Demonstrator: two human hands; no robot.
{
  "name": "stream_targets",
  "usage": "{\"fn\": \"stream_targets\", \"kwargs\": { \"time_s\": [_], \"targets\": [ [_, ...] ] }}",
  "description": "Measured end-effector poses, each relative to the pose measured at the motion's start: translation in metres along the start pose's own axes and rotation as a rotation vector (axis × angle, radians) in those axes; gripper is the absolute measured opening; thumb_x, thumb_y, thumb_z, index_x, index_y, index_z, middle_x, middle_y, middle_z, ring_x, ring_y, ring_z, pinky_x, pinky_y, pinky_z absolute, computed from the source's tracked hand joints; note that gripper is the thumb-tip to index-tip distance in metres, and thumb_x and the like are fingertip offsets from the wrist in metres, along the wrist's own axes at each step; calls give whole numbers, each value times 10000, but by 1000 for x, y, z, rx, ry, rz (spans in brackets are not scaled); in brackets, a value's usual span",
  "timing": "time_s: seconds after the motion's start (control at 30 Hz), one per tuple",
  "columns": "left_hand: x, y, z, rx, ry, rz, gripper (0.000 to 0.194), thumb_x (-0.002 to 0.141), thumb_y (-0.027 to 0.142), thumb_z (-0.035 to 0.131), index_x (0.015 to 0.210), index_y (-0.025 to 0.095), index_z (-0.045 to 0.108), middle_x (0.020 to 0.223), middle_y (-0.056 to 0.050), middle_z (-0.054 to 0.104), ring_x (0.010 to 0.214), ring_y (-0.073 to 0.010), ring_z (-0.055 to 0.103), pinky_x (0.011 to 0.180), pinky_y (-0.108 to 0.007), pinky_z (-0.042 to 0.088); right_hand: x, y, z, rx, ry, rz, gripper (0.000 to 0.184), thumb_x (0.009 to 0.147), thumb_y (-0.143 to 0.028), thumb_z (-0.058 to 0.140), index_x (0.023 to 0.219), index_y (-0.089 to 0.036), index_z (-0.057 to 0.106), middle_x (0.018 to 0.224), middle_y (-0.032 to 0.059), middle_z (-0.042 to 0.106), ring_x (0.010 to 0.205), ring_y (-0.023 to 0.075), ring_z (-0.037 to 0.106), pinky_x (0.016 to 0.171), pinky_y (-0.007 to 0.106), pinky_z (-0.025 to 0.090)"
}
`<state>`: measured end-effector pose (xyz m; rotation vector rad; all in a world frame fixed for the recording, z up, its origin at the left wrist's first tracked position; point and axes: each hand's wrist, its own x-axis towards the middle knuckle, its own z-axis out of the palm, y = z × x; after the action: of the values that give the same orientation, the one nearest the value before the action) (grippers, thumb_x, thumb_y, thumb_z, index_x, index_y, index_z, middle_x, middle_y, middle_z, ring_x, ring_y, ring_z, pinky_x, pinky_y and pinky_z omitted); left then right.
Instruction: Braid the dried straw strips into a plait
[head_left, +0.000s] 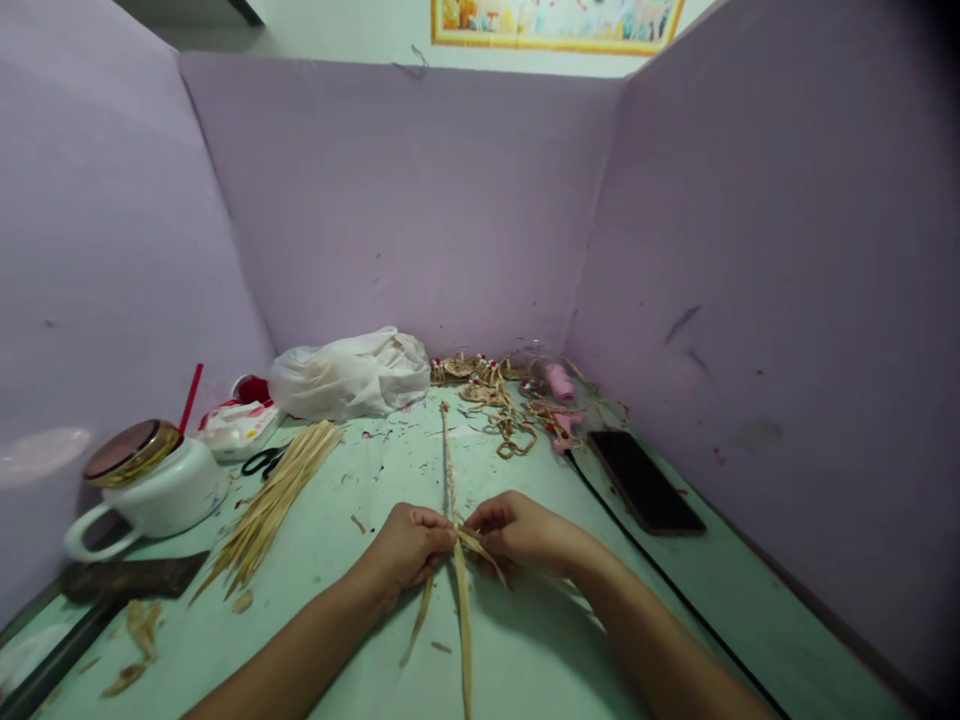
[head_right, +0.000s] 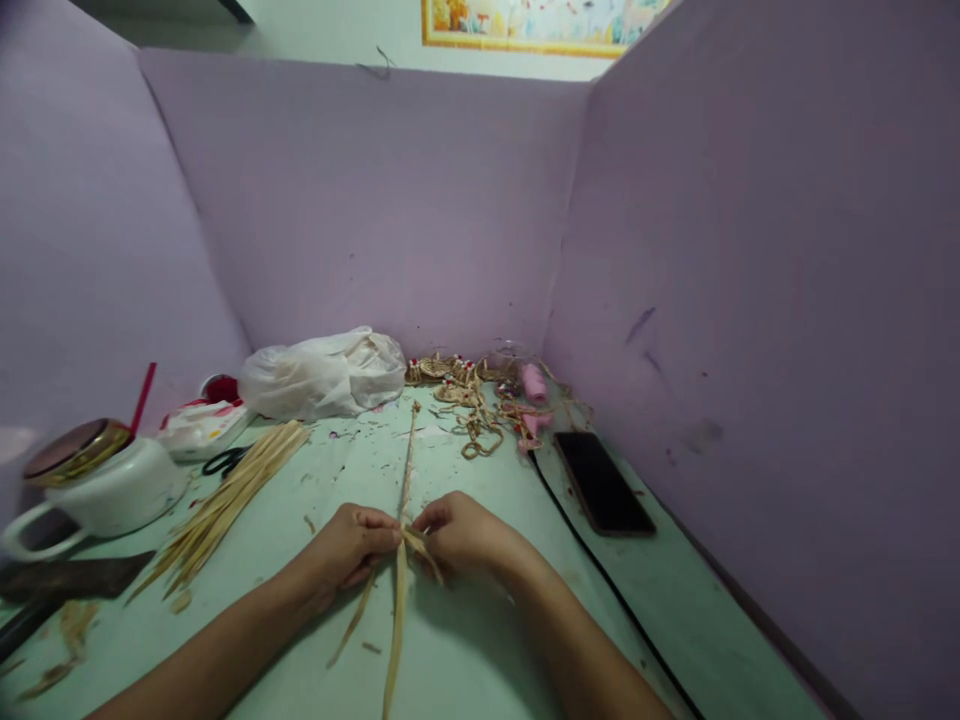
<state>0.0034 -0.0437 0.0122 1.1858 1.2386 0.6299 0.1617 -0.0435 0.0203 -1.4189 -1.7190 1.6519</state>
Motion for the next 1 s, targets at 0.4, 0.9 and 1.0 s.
{"fn": "stream_targets", "kwargs": {
  "time_s": [0.4, 0.9, 1.0],
  "targets": [
    [2, -1, 1, 13, -13, 2, 137, 555, 235, 546, 483, 136, 485, 334, 67, 355, 261, -15, 210, 311, -187, 102, 10, 6, 6, 178, 166, -40, 43, 572, -93, 535, 582, -134, 523, 353, -68, 447, 319, 53, 389, 344, 163, 295],
    [4, -4, 0, 33, -18, 12, 130, 574, 249, 530, 534, 126, 524, 331, 67, 361, 263, -20, 215, 302, -182, 110, 6, -6, 7, 457, 14, 189, 260, 793, -130, 339, 627, -88, 535, 455, 22, 545, 339, 73, 480, 351, 165, 387],
    [5, -4, 0, 30, -16, 3, 99, 571, 219, 517, 543, 125, 528, 332, 61, 377, 259, -24, 218, 300, -185, 109, 7, -5, 5, 446, 23, 200, 186, 736, -98, 415, 610, -78, 550, 447, 18, 546, 321, 63, 463, 346, 156, 381]
  ]
}}
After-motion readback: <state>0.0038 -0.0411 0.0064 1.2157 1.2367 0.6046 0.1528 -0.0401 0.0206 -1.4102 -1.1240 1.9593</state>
